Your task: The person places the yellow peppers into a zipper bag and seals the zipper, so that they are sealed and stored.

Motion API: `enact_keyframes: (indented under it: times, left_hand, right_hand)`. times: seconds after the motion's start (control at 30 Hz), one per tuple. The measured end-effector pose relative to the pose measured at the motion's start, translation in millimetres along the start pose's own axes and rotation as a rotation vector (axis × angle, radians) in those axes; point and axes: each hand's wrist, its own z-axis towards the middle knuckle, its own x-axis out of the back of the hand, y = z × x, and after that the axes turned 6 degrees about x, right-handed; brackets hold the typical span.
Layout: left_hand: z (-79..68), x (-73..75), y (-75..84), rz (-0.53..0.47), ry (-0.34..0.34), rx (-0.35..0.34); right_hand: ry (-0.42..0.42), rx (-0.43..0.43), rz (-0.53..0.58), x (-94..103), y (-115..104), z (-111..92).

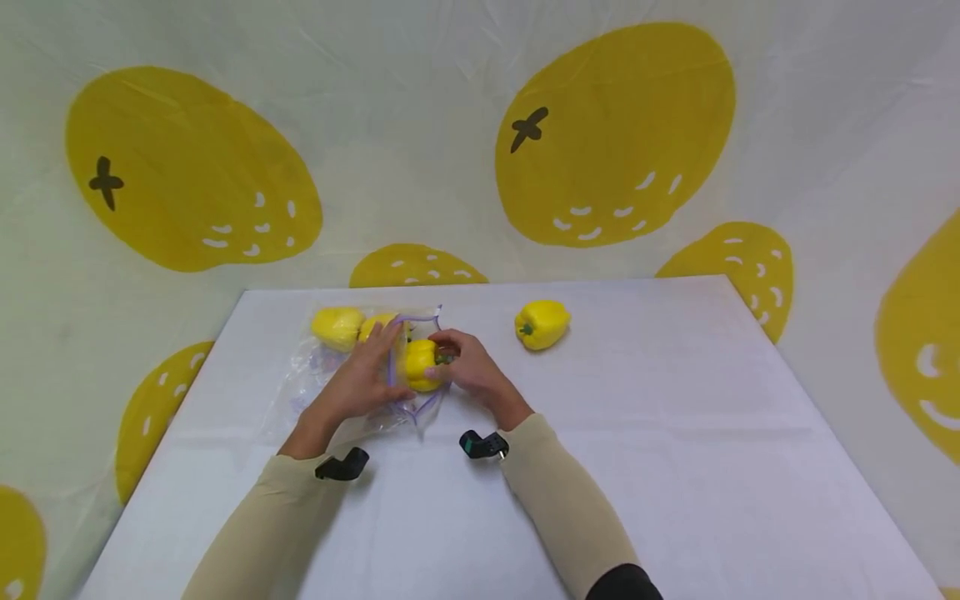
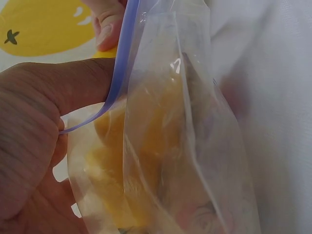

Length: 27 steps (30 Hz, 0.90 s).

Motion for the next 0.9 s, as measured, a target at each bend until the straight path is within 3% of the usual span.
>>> enact_keyframes:
  times: [0.4, 0.67, 0.9]
  left_hand:
    - [-0.5, 3.1, 0.7, 0.013, -0.002, -0.013]
    - [-1.8, 1.4, -1.8, -0.011, -0.003, -0.012]
    - [-4.4, 3.1, -0.4, -0.035, -0.014, 0.013]
  right_hand:
    - [-0.063, 0.062, -0.083, -5.8, 1.2, -1.7]
    - [-0.091, 0.062, -0.062, -3.0, 6.1, -0.8]
    - [-0.106, 0.089, -0.160, -7.8, 2.8, 0.0]
